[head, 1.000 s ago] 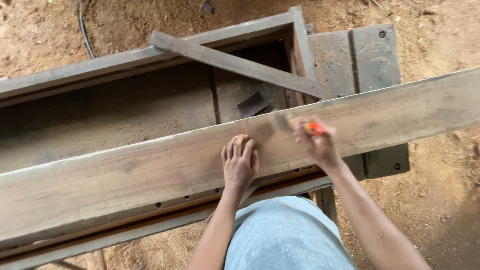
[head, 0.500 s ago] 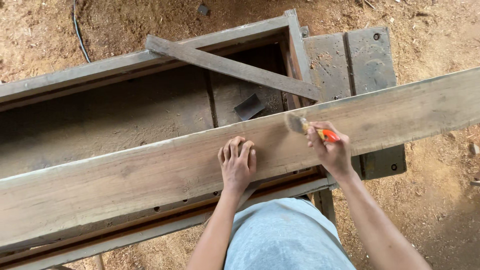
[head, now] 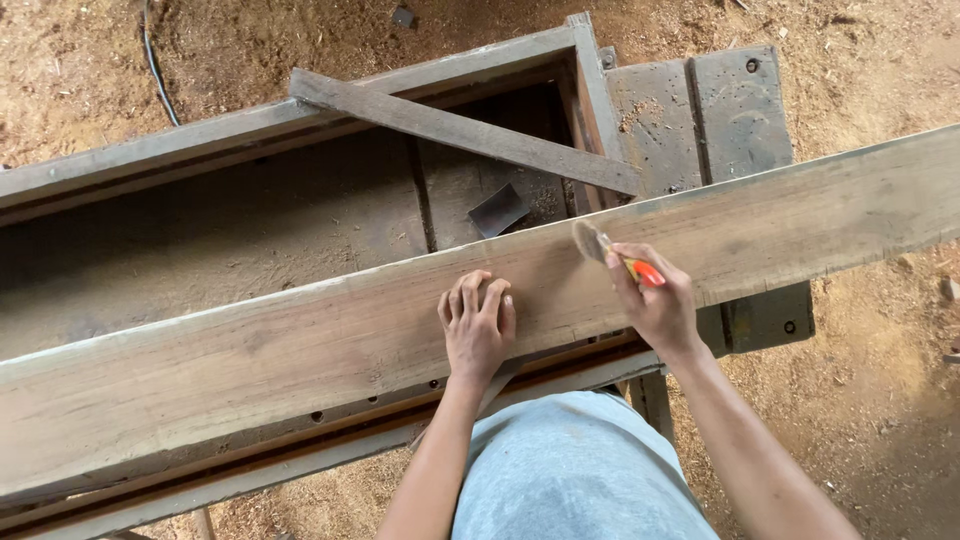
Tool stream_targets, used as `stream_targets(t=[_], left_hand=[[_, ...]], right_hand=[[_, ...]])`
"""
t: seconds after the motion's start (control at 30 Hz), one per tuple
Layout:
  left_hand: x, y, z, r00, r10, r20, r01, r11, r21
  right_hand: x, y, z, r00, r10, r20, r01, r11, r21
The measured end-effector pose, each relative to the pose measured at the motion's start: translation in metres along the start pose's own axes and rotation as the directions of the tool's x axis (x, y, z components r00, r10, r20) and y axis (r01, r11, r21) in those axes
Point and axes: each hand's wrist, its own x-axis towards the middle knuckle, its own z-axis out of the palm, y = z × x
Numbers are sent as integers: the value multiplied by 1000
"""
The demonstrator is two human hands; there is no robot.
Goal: The person sands a long wooden plank with a small piece of sandpaper and then applies a liquid with a brush to the surface.
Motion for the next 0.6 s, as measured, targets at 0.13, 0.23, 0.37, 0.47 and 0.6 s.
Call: stream_targets(t=[0.13, 0.23, 0.37, 0.47, 0.6], left_hand=[[5, 6, -11, 993, 120, 14, -119, 991, -59], [7, 14, -21, 989, 139, 42, -135, 988, -75], [18, 21, -37, 990, 137, 31, -135, 988, -76], [24, 29, -45, 991, 127, 27, -125, 989, -78], [22, 27, -43, 993, 116, 27, -114, 991, -74]], right_hand=[[-7, -8, 6, 961, -268, 61, 267, 963, 26], [-15, -10, 6, 982, 171, -79, -177, 981, -77], [-20, -16, 9, 994, -106, -19, 108, 983, 149], [-27, -19, 7, 999, 7, -47, -2, 996, 91], [-34, -21, 12, 1000, 14, -9, -13, 996, 85]])
